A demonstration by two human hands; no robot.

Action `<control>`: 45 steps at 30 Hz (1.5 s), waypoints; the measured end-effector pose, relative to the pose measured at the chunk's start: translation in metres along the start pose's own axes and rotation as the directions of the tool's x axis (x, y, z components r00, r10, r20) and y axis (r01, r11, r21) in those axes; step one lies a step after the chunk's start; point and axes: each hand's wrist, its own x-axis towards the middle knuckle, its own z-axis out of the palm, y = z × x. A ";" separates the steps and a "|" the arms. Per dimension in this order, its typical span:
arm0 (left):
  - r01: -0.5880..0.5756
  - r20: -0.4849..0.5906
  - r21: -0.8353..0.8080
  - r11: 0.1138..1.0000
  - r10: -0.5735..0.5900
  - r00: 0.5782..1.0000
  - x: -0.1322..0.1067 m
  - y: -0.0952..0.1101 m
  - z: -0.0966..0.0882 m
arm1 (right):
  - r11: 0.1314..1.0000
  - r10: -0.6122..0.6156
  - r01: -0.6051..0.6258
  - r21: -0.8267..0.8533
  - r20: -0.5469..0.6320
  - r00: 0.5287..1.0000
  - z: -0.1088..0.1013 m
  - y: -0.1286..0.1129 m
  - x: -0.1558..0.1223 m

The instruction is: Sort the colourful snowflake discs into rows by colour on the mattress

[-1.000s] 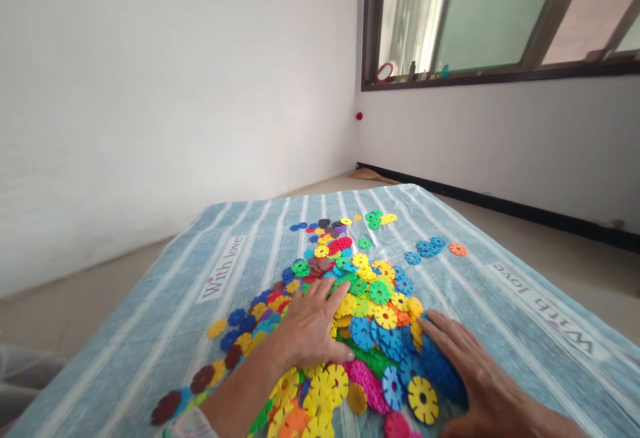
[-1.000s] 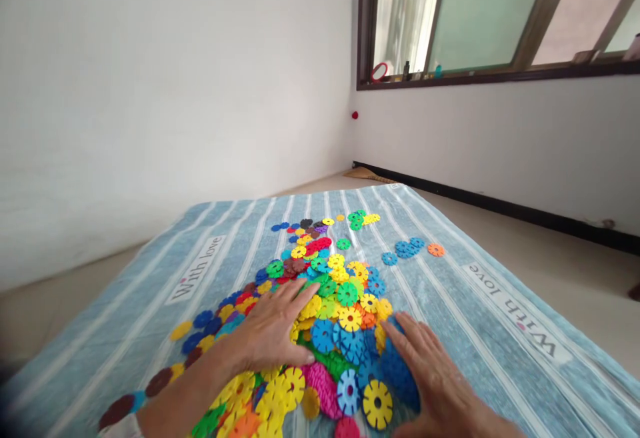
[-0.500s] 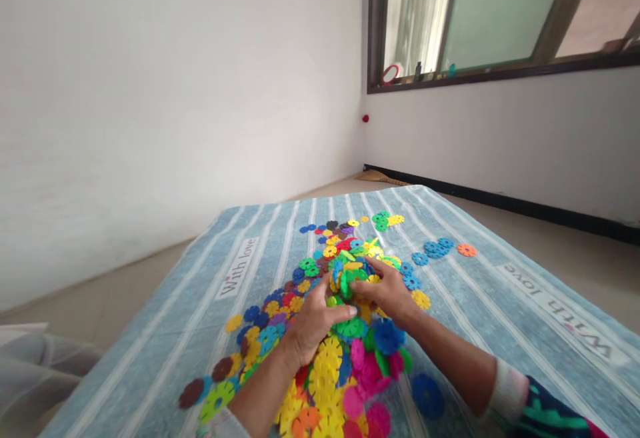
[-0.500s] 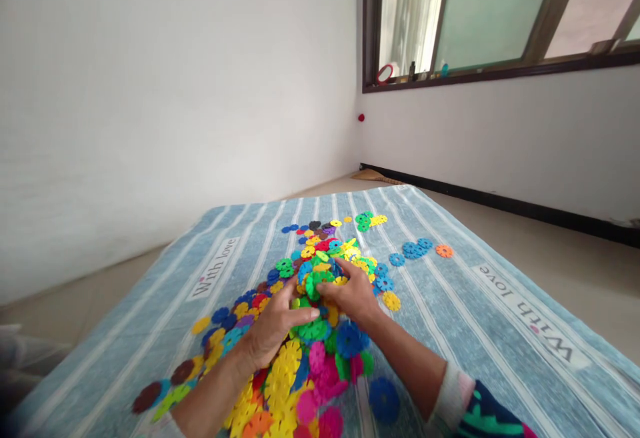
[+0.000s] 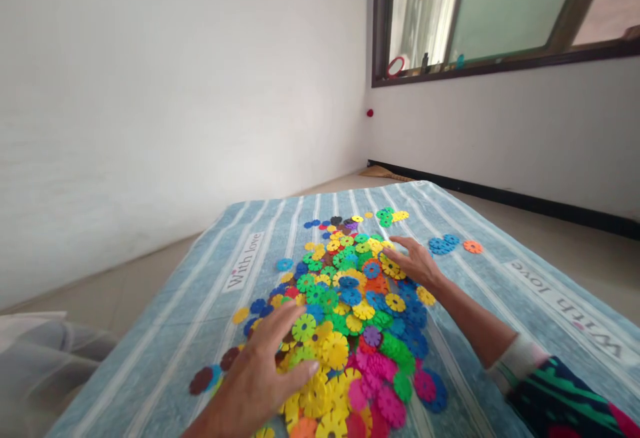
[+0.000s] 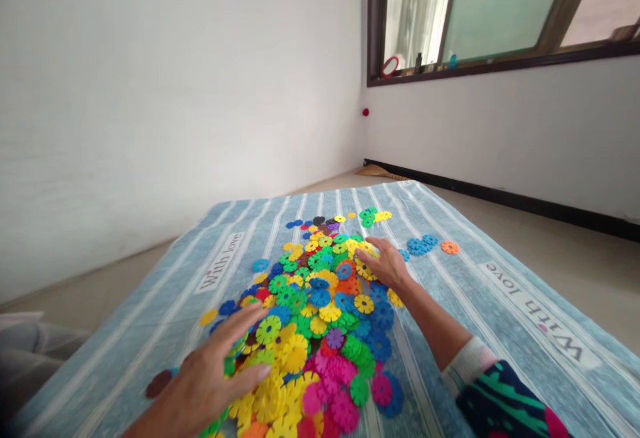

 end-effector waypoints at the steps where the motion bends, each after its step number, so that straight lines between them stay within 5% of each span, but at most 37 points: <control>1: -0.042 -0.011 0.098 0.994 0.044 0.999 -0.008 -0.005 0.007 | 0.998 0.005 -0.002 -0.062 0.045 0.999 0.002 0.005 -0.003; 4: -0.202 -0.008 0.300 0.932 0.214 0.977 -0.027 -0.009 0.033 | 0.990 -0.093 0.112 -0.086 0.202 0.975 0.013 0.000 -0.019; 8: -0.279 -0.041 0.400 0.873 0.322 0.946 -0.032 0.012 0.060 | 0.968 -0.251 0.246 0.056 0.318 0.914 0.020 -0.034 -0.056; 12: -0.351 -0.122 0.417 0.838 0.434 0.892 -0.028 0.029 0.071 | 0.932 -0.351 0.352 0.080 0.436 0.829 0.007 -0.056 -0.103; 15: -0.389 -0.196 0.402 0.829 0.492 0.848 -0.022 0.028 0.074 | 0.865 -0.447 0.501 0.040 0.517 0.730 0.001 -0.056 -0.134; 17: -0.388 -0.250 0.387 0.836 0.500 0.829 -0.015 0.024 0.075 | 0.822 -0.488 0.570 -0.003 0.513 0.706 0.004 -0.053 -0.143; 23: -0.383 -0.320 0.290 0.877 0.466 0.825 0.009 0.027 0.070 | 0.805 -0.517 0.583 -0.110 0.352 0.780 0.030 -0.049 -0.093; 27: -0.325 -0.348 0.211 0.922 0.381 0.857 0.011 0.028 0.059 | 0.917 -0.326 0.361 -0.170 0.204 0.923 0.038 -0.053 -0.035; 31: -0.237 -0.362 0.219 0.947 0.304 0.881 0.016 0.009 0.039 | 0.926 -0.233 0.266 -0.268 0.150 0.961 0.036 -0.054 0.003; 34: -0.084 -0.294 0.298 0.951 0.176 0.939 0.028 -0.007 0.030 | 0.937 -0.065 0.099 -0.335 0.111 0.992 0.038 -0.052 0.018; 37: 0.066 -0.214 0.379 0.923 0.018 0.977 0.040 -0.009 0.032 | 0.931 0.053 0.007 -0.364 0.154 0.987 0.049 -0.058 0.021; 39: 0.091 -0.186 0.395 0.914 -0.017 0.982 0.042 -0.003 0.037 | 0.926 -0.011 0.098 -0.365 0.235 0.972 0.058 -0.070 0.012; 45: -0.124 -0.139 0.274 0.954 0.166 0.976 0.016 0.010 0.040 | 0.893 -0.311 0.411 -0.180 0.411 0.857 0.059 -0.101 -0.052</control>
